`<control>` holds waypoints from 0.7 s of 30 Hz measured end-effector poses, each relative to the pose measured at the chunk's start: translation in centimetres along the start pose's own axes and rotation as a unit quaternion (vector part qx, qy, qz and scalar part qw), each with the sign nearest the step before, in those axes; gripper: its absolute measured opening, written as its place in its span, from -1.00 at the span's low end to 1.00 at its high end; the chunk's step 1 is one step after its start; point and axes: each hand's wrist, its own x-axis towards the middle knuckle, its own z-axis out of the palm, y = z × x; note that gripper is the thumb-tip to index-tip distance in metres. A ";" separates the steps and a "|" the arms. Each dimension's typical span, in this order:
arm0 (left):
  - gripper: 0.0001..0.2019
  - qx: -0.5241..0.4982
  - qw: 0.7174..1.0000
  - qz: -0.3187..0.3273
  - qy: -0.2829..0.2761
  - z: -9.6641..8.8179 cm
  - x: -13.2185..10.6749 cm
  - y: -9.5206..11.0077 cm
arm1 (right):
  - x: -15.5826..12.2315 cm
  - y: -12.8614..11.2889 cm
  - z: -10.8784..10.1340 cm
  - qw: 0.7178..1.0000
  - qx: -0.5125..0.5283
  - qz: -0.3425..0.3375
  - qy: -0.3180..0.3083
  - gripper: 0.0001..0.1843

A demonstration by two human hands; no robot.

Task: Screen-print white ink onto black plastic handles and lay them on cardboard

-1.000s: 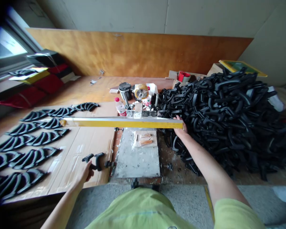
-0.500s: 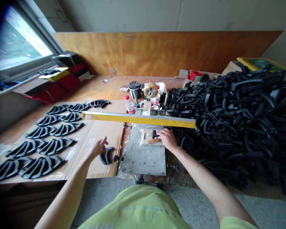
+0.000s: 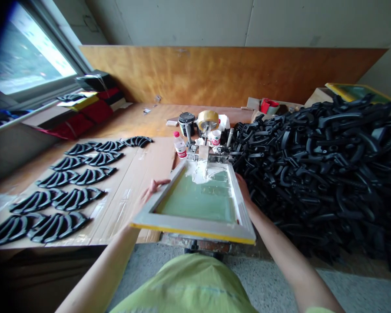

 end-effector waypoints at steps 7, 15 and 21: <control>-0.24 0.027 0.995 -0.100 -0.009 0.4 -1.0 -10.1 | 8.6 -4.1 -1.3 0.989 -0.074 -0.079 0.096 -0.49; -0.32 0.066 0.994 -0.091 -0.004 0.3 -0.4 -12.8 | 9.4 -7.6 2.2 0.982 -0.090 -0.119 -0.115 -0.90; -0.36 0.070 0.994 -0.083 0.005 0.4 -0.4 -13.1 | 4.6 -6.5 -0.4 0.944 -0.034 -0.276 -0.177 -0.83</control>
